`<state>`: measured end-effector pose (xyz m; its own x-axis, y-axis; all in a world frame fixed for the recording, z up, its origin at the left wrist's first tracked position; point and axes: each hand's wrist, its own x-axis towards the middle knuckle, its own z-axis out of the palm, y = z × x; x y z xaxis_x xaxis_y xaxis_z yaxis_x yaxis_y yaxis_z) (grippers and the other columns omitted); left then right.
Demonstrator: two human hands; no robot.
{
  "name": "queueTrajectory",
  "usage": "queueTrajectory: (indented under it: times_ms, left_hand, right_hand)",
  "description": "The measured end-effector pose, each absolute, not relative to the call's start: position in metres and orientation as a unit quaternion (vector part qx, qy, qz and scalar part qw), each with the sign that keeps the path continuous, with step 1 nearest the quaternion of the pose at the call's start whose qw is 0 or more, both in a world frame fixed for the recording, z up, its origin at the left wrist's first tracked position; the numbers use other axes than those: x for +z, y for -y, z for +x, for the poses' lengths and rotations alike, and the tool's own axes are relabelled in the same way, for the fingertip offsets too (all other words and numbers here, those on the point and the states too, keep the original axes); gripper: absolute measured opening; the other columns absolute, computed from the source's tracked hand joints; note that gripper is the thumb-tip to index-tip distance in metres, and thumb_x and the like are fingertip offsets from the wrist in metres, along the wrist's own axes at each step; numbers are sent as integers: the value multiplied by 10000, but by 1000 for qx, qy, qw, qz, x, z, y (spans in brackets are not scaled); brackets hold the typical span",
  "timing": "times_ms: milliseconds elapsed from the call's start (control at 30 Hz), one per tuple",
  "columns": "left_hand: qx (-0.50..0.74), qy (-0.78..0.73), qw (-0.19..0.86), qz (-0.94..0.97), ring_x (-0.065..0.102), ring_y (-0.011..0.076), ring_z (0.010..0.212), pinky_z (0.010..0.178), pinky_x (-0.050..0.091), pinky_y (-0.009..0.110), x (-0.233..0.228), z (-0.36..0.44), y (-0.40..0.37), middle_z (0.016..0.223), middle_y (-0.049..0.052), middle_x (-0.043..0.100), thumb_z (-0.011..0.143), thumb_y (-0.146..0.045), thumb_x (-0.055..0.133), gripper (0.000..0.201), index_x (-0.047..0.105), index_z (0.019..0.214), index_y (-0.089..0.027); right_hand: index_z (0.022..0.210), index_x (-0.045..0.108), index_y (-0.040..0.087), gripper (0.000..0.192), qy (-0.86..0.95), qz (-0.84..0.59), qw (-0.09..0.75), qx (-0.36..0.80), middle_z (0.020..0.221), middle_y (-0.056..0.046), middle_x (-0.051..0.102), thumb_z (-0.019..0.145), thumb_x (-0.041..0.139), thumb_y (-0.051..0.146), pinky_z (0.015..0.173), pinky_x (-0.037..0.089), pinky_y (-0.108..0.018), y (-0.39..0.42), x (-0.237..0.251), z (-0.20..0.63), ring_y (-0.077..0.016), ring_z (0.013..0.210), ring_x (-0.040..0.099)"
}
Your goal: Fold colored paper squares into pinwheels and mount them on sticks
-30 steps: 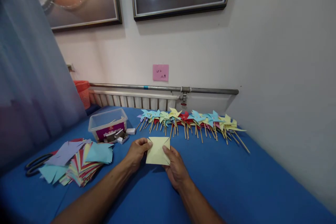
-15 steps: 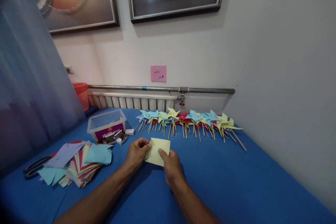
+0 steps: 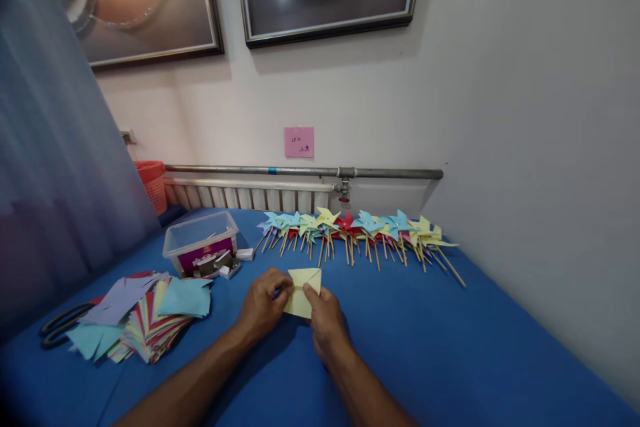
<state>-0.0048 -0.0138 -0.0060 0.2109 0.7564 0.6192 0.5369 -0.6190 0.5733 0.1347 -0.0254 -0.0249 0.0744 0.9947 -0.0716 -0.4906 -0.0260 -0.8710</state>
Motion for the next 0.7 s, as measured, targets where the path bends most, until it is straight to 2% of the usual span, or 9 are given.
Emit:
queueTrajectory:
  times_ms: [133, 467, 600, 700]
  left_hand:
    - [447, -407, 88, 792, 616, 162, 834, 754, 448, 263, -8, -6, 14, 858, 54, 663, 877, -77, 520, 193, 658, 791, -181]
    - [414, -419, 61, 806, 611, 191, 891, 816, 455, 297, -3, -5, 19, 954, 98, 670, 899, -102, 480, 224, 673, 820, -183]
    - [437, -423, 103, 787, 614, 189, 889, 808, 446, 292, 1, -4, 21, 944, 87, 671, 865, -135, 528, 161, 682, 842, -179]
    - [475, -480, 198, 711, 591, 171, 766, 719, 430, 279, 6, -3, 19, 822, 47, 657, 818, -222, 610, 90, 684, 819, -169]
  right_hand:
    - [785, 710, 180, 368, 292, -402, 612, 615, 723, -60, 776, 634, 846, 488, 614, 550, -311, 29, -19, 135, -274, 786, 748]
    - [911, 748, 187, 374, 334, -398, 599, 610, 855, -85, 806, 632, 843, 418, 633, 562, -342, 31, -19, 135, -294, 793, 749]
    - [907, 751, 206, 337, 351, -423, 611, 570, 824, -73, 804, 656, 828, 417, 632, 560, -344, 23, -29, 139, -285, 746, 745]
    - [890, 757, 199, 328, 372, -443, 628, 521, 798, -61, 799, 655, 832, 416, 649, 557, -343, 19, -29, 142, -270, 714, 734]
